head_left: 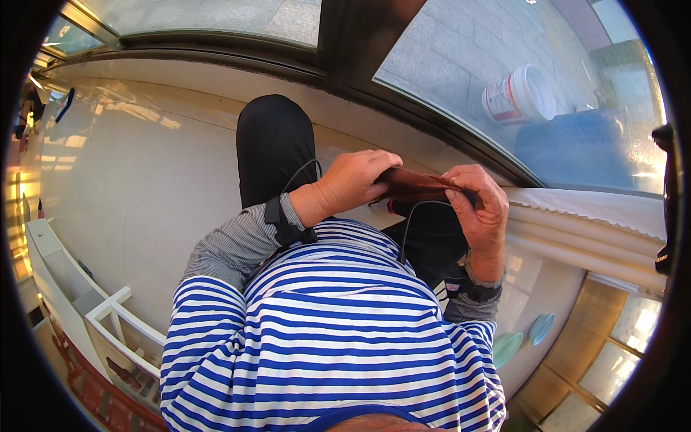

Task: The person wipes a large glass window and its frame using a brown cloth. They move the cloth along the glass surface and frame edges, occasionally folding the cloth to use a clean side.

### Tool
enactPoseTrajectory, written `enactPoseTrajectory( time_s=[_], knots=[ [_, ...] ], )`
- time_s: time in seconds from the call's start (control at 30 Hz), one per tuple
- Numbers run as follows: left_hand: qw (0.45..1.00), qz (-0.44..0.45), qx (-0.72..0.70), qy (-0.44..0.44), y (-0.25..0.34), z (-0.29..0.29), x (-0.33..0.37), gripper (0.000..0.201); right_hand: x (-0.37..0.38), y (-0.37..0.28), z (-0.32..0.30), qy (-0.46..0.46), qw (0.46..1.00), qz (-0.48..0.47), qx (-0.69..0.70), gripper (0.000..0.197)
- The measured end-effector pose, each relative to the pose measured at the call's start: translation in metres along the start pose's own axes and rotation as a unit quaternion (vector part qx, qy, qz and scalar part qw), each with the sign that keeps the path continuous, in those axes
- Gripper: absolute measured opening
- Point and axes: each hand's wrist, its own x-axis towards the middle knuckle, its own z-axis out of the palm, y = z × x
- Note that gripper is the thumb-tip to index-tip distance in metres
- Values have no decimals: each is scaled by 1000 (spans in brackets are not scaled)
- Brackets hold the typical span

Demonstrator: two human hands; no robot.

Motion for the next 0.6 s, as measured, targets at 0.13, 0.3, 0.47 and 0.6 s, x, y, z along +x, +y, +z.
enactPoseTrajectory(
  time_s=[0.13,0.3,0.47,0.6],
  knots=[
    [986,62,42,150,7,4,-3,43,-5,-1,0,45,995,57,61,15],
    [980,98,43,168,18,10,17,37,-4,1,14,13,997,68,38,14],
    [985,75,65,141,15,4,19,26,-5,6,10,19,999,32,-14,14],
    [994,94,49,18,-1,2,1,21,-14,15,-5,52,998,31,-14,15]
  ],
)
